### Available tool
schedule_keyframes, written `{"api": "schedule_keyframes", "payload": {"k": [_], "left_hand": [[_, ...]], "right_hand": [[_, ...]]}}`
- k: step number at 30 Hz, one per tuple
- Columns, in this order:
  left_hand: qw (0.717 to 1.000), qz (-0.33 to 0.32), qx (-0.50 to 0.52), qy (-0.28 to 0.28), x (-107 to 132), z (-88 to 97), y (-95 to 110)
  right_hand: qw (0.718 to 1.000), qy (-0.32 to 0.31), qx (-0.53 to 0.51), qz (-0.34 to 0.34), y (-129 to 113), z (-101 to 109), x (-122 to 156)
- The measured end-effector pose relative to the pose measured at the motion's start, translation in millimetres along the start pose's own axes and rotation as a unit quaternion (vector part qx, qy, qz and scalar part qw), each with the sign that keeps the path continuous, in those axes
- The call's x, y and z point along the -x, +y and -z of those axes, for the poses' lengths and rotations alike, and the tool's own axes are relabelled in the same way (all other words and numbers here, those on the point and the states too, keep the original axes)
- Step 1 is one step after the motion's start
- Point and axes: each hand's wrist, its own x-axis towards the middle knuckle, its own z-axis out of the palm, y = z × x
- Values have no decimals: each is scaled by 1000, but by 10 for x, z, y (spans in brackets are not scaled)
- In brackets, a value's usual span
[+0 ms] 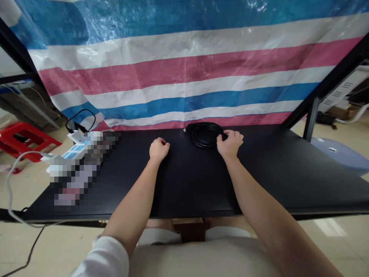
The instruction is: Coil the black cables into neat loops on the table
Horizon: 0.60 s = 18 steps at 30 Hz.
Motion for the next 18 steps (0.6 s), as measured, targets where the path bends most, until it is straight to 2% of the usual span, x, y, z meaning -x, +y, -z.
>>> {"api": "schedule_keyframes", "payload": {"k": [5,10,13,15,18], "left_hand": [[997,39,50,51,-28,113,-85],[998,41,-41,-14,-79,110,35],[996,49,-52,-49,-141,74,170],[998,29,-26,-44,-186,34,253],[999,-45,22,-6,-241,-69,357]], "right_hand": [[1000,-7,-3,-25,-13,56,10],[1000,2,11,-28,15,20,20],[999,8,22,-36,53,-30,23],[999,4,24,-40,92,-54,15],[998,-34,14,-49,156,-72,-9]]}}
